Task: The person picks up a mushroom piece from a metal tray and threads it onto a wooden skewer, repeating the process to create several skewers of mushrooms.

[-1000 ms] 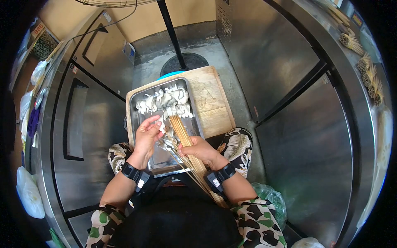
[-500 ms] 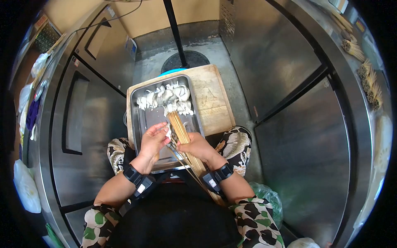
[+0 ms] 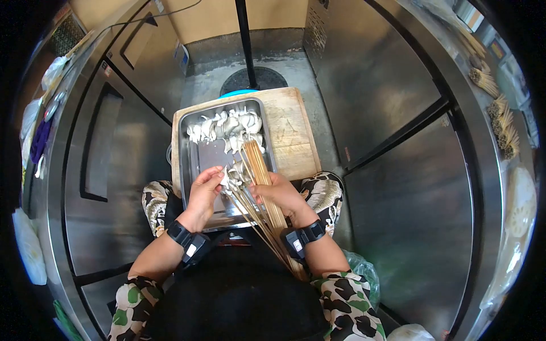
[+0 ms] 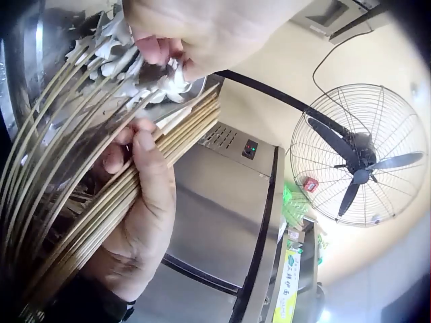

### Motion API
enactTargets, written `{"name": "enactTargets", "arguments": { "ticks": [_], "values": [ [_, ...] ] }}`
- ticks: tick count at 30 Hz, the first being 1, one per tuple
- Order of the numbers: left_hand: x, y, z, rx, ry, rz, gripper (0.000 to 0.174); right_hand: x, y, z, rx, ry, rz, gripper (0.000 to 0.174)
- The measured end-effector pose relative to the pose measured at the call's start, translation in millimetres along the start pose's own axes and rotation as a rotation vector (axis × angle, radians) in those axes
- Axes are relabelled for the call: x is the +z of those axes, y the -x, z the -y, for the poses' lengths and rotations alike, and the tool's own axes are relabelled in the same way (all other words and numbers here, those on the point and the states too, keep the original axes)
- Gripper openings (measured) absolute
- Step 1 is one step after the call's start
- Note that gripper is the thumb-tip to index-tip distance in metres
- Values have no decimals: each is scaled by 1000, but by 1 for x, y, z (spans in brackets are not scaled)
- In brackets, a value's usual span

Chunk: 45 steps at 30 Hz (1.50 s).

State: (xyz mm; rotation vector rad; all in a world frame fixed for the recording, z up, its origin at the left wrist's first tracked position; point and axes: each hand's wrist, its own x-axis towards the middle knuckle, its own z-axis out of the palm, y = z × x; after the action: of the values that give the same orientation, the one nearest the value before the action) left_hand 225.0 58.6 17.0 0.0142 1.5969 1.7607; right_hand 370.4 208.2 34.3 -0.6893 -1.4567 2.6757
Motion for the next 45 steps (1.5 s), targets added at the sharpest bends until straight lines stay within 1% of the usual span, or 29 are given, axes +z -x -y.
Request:
{"name": "enactTargets", "arguments": {
  "ticks": [3,5,6,9,12,15,18,19,22,23,27,32,34,35,38,42,43,45],
  "values": [
    [0,6,-2,58,12,64,25,-3,1,-2,15,-31,-29,11],
    [-7,-9,19,117,-110,51,27,-5,-2,-9,12,-25,-48,11],
    [-7,-12,21,147,-173,43,28,-3,-3,-10,18,-31,-29,12],
    [3,-15,25,152,-297,-43,31,-1,-5,-11,31,-20,4,14],
    [12,-15,15,267,-591,-127,32,-4,-9,-16,46,32,2,16],
    [5,-31,12,245,-519,-58,30,-10,-12,-21,56,23,9,18],
    [0,-55,-12,203,-322,-32,28,-12,-12,-20,43,6,35,18],
    [-7,-72,-15,219,-367,-52,28,-13,-12,-20,46,-1,36,18],
    [-8,-104,-26,6,-480,11,26,-11,-11,-19,58,-33,28,17],
    [-8,-118,-21,-13,-484,30,21,-10,-10,-17,47,-41,23,16],
    [6,-140,-6,-64,-554,-61,15,-12,-10,-18,71,-86,22,15],
    [-5,-154,10,-29,-544,-53,16,-13,-9,-18,62,-103,26,13],
    [-11,-149,6,-14,-539,-50,16,-14,-9,-19,53,-89,32,13],
    [-20,-152,10,47,-565,-69,17,-14,-10,-19,49,-82,40,13],
    [-24,-132,-9,164,-518,-71,18,-15,-12,-21,50,-71,66,13],
    [-11,-88,-42,14,-149,64,22,-12,-9,-17,50,-74,90,11],
    [-8,-78,-47,-14,-97,79,35,-12,-9,-17,47,-65,93,11],
    [6,-48,-59,2,6,138,38,-12,-9,-18,42,-47,101,11]
  ]
}}
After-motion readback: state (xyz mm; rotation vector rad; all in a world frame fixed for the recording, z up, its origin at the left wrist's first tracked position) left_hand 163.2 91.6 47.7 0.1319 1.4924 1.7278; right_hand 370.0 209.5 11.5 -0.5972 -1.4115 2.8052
